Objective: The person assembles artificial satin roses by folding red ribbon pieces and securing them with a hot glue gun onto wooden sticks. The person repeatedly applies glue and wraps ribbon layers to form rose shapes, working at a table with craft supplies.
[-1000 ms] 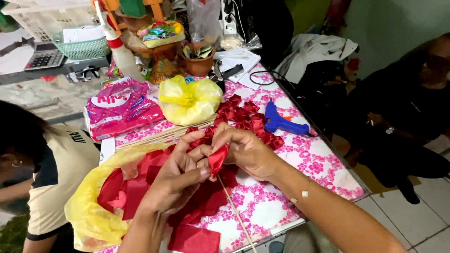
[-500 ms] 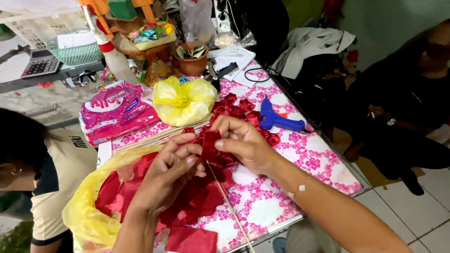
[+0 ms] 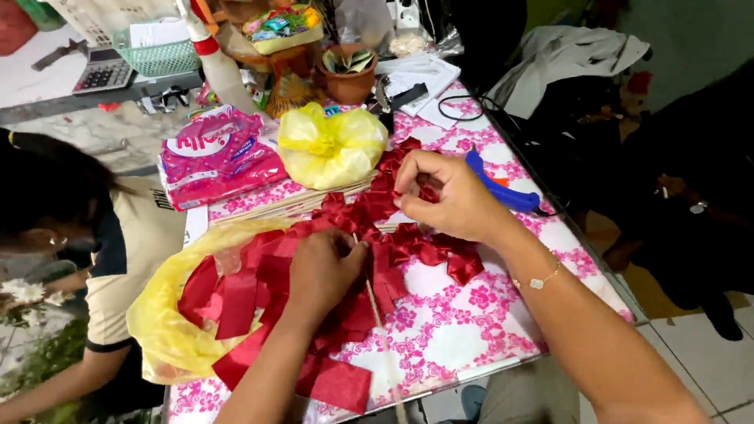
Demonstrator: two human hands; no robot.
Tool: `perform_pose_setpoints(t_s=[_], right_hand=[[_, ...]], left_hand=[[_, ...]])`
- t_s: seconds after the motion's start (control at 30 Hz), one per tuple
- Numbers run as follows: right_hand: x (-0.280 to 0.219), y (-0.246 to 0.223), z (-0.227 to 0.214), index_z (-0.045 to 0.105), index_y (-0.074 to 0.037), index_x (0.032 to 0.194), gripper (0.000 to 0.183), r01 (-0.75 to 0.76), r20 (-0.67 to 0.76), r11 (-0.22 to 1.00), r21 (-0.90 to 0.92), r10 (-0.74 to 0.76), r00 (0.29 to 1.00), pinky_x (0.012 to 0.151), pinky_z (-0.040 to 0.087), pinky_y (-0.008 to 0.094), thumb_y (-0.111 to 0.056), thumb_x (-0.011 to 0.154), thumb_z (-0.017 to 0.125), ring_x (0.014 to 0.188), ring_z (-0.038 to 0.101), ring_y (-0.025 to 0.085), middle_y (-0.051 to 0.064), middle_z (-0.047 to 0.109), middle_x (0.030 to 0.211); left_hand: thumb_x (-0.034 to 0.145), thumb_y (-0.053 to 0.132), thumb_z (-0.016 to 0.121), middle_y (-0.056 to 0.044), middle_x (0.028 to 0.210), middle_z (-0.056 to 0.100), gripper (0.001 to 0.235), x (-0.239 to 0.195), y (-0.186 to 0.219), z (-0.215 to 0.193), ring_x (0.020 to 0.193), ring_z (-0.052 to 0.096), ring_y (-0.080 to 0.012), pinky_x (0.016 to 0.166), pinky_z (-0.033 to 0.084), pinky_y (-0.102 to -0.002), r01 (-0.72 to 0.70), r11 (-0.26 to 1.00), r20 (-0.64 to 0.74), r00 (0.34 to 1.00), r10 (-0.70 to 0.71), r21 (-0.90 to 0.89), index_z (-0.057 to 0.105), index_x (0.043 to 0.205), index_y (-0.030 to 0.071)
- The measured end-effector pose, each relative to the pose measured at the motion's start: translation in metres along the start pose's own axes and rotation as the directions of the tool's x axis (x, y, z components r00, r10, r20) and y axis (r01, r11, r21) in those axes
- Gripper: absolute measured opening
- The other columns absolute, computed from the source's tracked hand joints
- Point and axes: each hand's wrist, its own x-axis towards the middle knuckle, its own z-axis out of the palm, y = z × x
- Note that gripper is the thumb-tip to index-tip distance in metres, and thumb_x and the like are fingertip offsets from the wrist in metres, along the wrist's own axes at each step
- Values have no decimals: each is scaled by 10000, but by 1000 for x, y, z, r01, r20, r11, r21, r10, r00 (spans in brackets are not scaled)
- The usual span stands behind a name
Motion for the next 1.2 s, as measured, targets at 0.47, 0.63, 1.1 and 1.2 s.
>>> perform_pose_setpoints(t_s=[0.47, 0.63, 1.1, 1.2], right_hand=[[-22, -32, -38, 678, -99, 974, 87, 19, -28, 980, 196, -13, 1000, 682, 484, 176, -86, 918, 743, 776, 559, 63, 3, 644, 915], [-27, -44, -36, 692, -87, 995, 101, 1, -8, 966, 258, 1, 1000, 672, 483, 168, -117, 914, 745, 772, 575, 64, 16, 655, 915], [-26, -47, -11, 700, -85, 966, 60, -128, 76, 991, -32, 130, 989, 790, 536, 227, -105, 913, 719, 831, 617, 102, 5, 658, 894], [-25, -44, -10, 697, -79, 977, 63, -107, 71, 993, -40, 109, 991, 807, 544, 234, -103, 923, 720, 849, 625, 113, 20, 664, 917]], left_hand=[[1009, 151, 628, -13, 772, 608, 122, -48, 19, -20, 642, 542, -86, 549, 457, -225, -244, 605, -42, 943, 329, -758, 640, 1097, 67], [1018, 134, 611, 11, 712, 572, 84, -59, 29, -16, 624, 503, -63, 544, 416, -216, -337, 614, -131, 925, 356, -714, 622, 1063, 63], [946, 170, 712, 2, 658, 653, 156, -66, 37, -16, 513, 507, -49, 440, 409, -218, -556, 783, -356, 817, 453, -280, 735, 1003, 26], [939, 161, 735, 22, 615, 612, 122, -67, 38, -16, 488, 502, -44, 422, 409, -205, -559, 786, -372, 811, 451, -266, 658, 959, 70]])
